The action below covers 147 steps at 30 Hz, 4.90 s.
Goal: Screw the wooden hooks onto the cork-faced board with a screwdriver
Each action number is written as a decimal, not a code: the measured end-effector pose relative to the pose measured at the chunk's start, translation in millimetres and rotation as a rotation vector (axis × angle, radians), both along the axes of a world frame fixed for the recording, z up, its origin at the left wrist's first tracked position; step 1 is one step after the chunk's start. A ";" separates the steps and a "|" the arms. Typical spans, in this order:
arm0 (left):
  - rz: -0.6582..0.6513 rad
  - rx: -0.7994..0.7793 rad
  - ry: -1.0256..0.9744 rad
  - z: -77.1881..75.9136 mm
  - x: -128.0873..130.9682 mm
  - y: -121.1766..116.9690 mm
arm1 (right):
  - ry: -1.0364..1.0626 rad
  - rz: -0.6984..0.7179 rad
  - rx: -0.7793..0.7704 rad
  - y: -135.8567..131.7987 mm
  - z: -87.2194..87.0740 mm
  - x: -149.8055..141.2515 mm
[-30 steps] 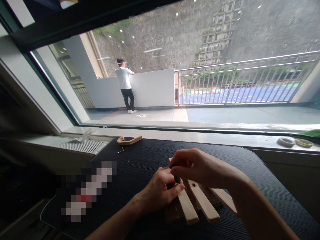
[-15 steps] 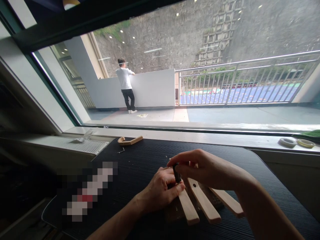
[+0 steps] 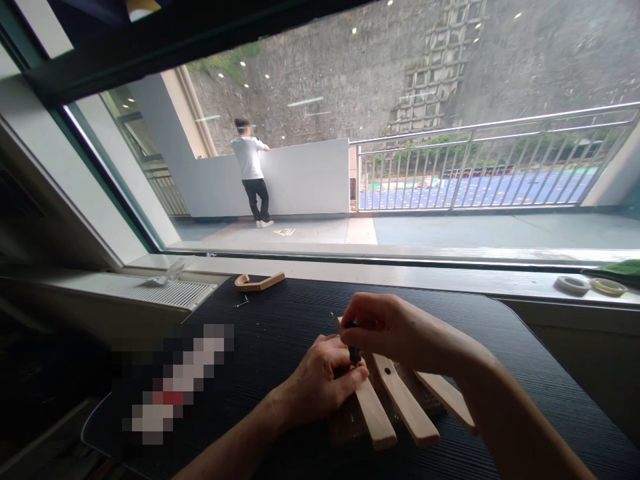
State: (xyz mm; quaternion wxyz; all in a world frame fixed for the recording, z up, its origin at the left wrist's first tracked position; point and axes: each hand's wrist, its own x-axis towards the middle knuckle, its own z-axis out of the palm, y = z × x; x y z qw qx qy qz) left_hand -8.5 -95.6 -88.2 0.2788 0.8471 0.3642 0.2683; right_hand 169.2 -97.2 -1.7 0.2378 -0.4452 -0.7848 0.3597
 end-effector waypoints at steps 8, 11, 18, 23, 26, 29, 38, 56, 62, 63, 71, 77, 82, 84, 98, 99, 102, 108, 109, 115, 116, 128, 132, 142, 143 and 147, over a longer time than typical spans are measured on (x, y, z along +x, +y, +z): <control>-0.019 -0.008 -0.010 1.1 -0.7 -1.6 | -0.037 0.091 -0.007 -5.6 11.5 3.5; -0.022 -0.004 0.000 -0.1 -0.8 -1.3 | -0.058 0.096 -0.049 -6.4 12.8 3.7; 0.012 0.007 0.008 -3.5 -0.2 0.5 | -0.083 0.023 -0.001 -1.7 3.7 1.2; -0.009 0.006 0.013 -0.9 -0.5 0.3 | -0.073 0.009 0.008 -1.1 1.9 2.7; -0.015 0.024 -0.010 -0.1 -0.7 0.8 | -0.071 0.045 0.001 -3.5 7.6 5.8; -0.028 0.027 -0.023 1.7 -0.9 0.5 | -0.033 0.072 -0.013 -5.3 11.4 8.1; -0.038 0.030 -0.027 3.5 -1.4 -1.8 | -0.003 0.059 -0.025 -6.0 13.2 3.8; -0.040 0.054 0.002 1.2 -0.3 0.7 | -0.039 0.108 -0.051 -6.1 13.1 11.2; -0.024 0.046 -0.003 2.0 -0.4 -1.2 | -0.020 0.087 -0.044 -7.3 14.5 7.1; -0.023 0.046 -0.001 2.1 -0.2 -1.5 | -0.023 0.079 -0.045 -7.9 15.5 6.3; -0.022 0.054 0.037 2.5 -0.4 -1.8 | -0.043 0.055 -0.052 -6.3 12.8 4.8; -0.037 0.043 0.018 4.7 -0.2 -2.1 | -0.025 0.072 -0.057 -6.5 12.6 6.5; -0.043 0.028 0.020 6.5 -0.2 -2.4 | -0.001 0.129 -0.076 -7.5 14.0 10.5; -0.047 0.020 0.014 5.7 -0.3 -2.2 | 0.006 0.138 -0.076 -7.0 13.0 10.1; -0.021 0.042 0.042 4.0 0.0 -2.5 | 0.007 0.073 -0.084 -6.0 9.7 6.4; -0.021 0.041 0.044 4.1 0.0 -2.4 | 0.000 0.067 -0.076 -6.4 9.7 6.4; -0.034 0.039 0.024 4.9 0.0 -2.3 | -0.014 0.078 -0.055 -8.0 11.8 7.1; -0.036 0.024 0.010 3.6 -0.7 -2.2 | -0.043 0.140 -0.063 -9.4 16.6 8.9; -0.031 0.024 0.008 3.0 -0.9 -2.1 | -0.036 0.134 -0.069 -8.8 16.5 8.7; -0.013 0.030 0.026 2.8 -0.6 -2.0 | 0.022 0.071 -0.076 -4.0 12.8 6.3; -0.010 0.031 0.030 3.1 -0.5 -2.1 | 0.026 0.063 -0.081 -3.2 11.8 5.6; -0.026 0.011 -0.010 2.5 -0.2 0.2 | 0.007 0.075 0.051 -1.5 10.0 9.3; -0.140 -0.136 -0.057 12.4 -7.9 4.0 | -0.042 0.050 0.073 -6.7 8.2 4.8; -0.287 -0.043 -0.144 13.9 -23.5 17.1 | -0.512 0.031 0.283 -18.4 43.7 -8.2; -0.306 -0.011 -0.114 13.2 -23.9 16.6 | -0.573 0.049 0.295 -18.6 48.3 -9.4; -0.315 0.080 -0.021 13.8 -26.0 14.3 | -0.687 0.136 0.263 -19.1 59.5 -21.1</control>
